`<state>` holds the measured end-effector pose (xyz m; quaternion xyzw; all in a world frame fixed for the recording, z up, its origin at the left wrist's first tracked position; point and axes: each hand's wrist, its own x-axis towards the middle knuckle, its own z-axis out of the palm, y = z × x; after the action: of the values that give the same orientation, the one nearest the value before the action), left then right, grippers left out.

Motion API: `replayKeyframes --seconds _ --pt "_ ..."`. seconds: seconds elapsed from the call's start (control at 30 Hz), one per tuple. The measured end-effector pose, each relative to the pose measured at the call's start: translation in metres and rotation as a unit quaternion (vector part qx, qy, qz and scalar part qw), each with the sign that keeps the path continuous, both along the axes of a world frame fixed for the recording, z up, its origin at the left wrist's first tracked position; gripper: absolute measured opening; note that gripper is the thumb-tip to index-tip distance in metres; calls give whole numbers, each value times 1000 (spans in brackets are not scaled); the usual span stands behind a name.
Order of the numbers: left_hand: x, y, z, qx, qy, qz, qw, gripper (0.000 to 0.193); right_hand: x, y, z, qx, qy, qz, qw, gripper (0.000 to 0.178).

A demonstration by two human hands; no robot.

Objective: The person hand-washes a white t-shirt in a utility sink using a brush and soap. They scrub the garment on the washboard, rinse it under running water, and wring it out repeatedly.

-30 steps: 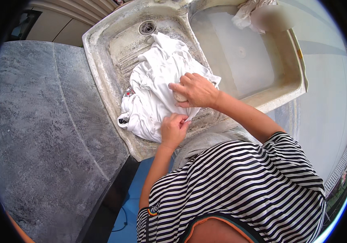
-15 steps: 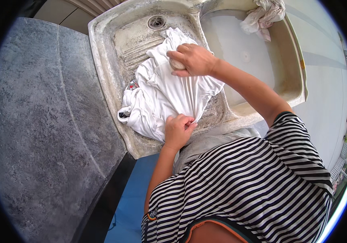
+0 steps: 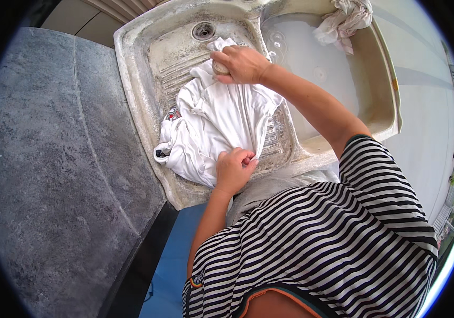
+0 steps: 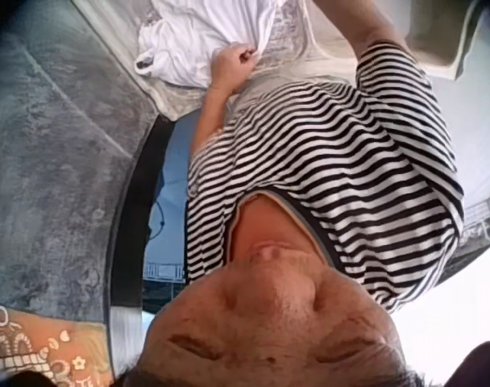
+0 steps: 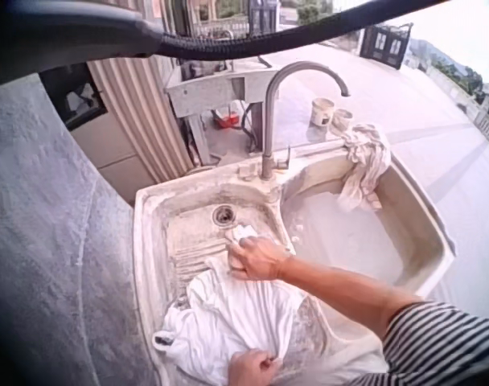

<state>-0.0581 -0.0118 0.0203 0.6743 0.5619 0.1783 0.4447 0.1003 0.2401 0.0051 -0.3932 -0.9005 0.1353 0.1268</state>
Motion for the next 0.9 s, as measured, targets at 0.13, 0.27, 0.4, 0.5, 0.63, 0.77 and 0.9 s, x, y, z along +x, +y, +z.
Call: replayKeyframes --seconds 0.13,0.27,0.4,0.5,0.63,0.77,0.9 --pt "2 1 -2 13 -25 -13 1000 13 52 -127 18 31 56 198 978 62" --pt "7 0 3 20 -19 -19 999 12 13 -28 -27 112 15 35 993 57" --pt "7 3 6 32 -14 -11 999 12 -26 63 -28 10 -66 -116 991 53" --pt "6 1 4 29 -20 0 999 15 -13 51 -23 10 -7 -55 998 52" --pt "5 1 -3 35 -18 6 999 16 35 -93 17 52 70 143 986 57" --pt "10 3 -1 55 -19 2 998 15 27 -69 -13 108 70 145 981 53" --pt "13 6 5 40 -14 2 999 13 -21 74 -34 74 -46 -97 991 53"
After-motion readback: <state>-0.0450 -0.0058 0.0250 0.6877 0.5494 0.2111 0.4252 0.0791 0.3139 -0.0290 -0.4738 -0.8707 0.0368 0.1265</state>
